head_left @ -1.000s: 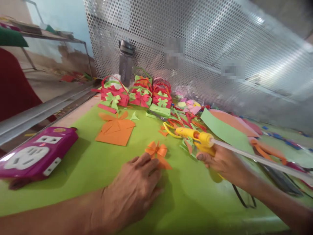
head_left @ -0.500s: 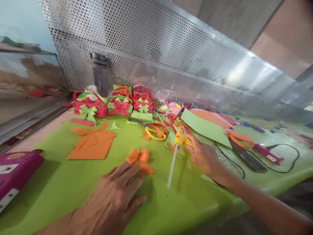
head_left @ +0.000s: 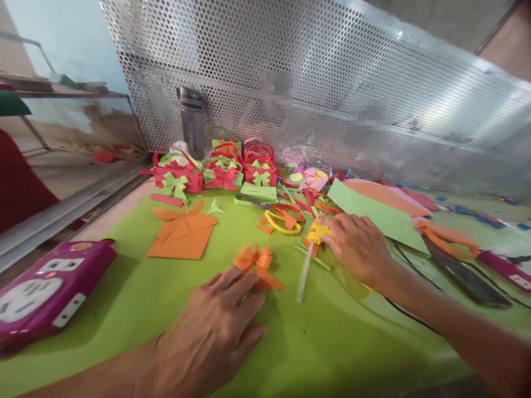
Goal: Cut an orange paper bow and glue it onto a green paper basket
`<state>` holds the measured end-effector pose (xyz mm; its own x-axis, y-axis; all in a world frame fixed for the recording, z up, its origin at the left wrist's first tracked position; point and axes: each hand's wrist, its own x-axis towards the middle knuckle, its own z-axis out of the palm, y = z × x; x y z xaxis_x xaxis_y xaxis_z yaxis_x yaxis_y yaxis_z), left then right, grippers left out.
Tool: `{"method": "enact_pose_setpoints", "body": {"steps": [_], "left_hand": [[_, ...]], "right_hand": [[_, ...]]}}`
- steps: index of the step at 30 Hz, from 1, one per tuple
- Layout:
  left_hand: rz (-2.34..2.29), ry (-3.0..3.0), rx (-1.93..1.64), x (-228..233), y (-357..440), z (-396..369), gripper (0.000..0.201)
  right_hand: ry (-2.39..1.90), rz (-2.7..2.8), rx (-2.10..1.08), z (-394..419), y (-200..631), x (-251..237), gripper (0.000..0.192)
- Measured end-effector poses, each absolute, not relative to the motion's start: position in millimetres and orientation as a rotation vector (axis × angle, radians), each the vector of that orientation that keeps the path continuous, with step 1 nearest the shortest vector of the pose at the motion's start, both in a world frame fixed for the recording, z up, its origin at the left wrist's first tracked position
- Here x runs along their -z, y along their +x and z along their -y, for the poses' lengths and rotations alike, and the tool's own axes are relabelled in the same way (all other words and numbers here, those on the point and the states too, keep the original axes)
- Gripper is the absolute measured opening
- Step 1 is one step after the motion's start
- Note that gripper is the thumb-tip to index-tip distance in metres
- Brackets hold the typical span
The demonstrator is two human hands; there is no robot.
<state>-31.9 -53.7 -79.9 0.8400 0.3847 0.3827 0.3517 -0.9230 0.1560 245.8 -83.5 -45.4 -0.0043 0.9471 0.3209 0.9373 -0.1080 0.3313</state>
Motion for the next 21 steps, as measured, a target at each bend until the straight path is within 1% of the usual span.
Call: {"method": "enact_pose_setpoints", "body": {"steps": [1, 3, 4, 6, 8, 9, 11, 16, 18, 21], "left_hand": [[-0.595, 2.925, -0.633, 79.5, -31.9, 53.8, 0.013], [-0.612, 2.897, -0.595, 79.0, -31.9, 54.0, 0.014], [-0.616, 2.887, -0.571, 78.9, -31.9, 54.2, 0.014], [-0.616, 2.867, -0.522, 79.1, -31.8, 54.3, 0.016], [-0.608, 2.835, -0.495, 79.7, -31.6, 53.9, 0.019], [-0.601, 2.819, -0.489, 80.1, -31.6, 53.6, 0.020], [-0.585, 2.801, -0.490, 80.9, -31.8, 53.1, 0.025], [-0.541, 2.812, -0.476, 79.0, -33.5, 53.8, 0.044], [-0.546, 2.808, -0.456, 77.2, -33.5, 54.7, 0.047], [-0.579, 2.798, -0.425, 75.2, -32.4, 56.1, 0.044]], "right_hand": [[2.249, -2.207, -0.660, 79.8, 239.3, 40.7, 0.023], [2.380, -2.438, -0.331, 71.0, 223.0, 34.9, 0.025], [2.399, -2.536, -0.102, 66.3, 213.5, 34.4, 0.028], [2.391, -2.628, 0.217, 57.6, 193.8, 37.8, 0.043], [2.343, -2.636, 0.381, 50.7, 176.2, 44.8, 0.052], [2.329, -2.629, 0.433, 48.0, 169.2, 48.6, 0.054], [2.322, -2.596, 0.502, 43.4, 160.0, 55.3, 0.051], [2.389, -2.561, 0.576, 32.6, 160.2, 63.4, 0.029], [2.394, -2.546, 0.603, 29.6, 163.5, 64.0, 0.023], [2.363, -2.547, 0.629, 28.2, 166.4, 63.4, 0.018]]}}
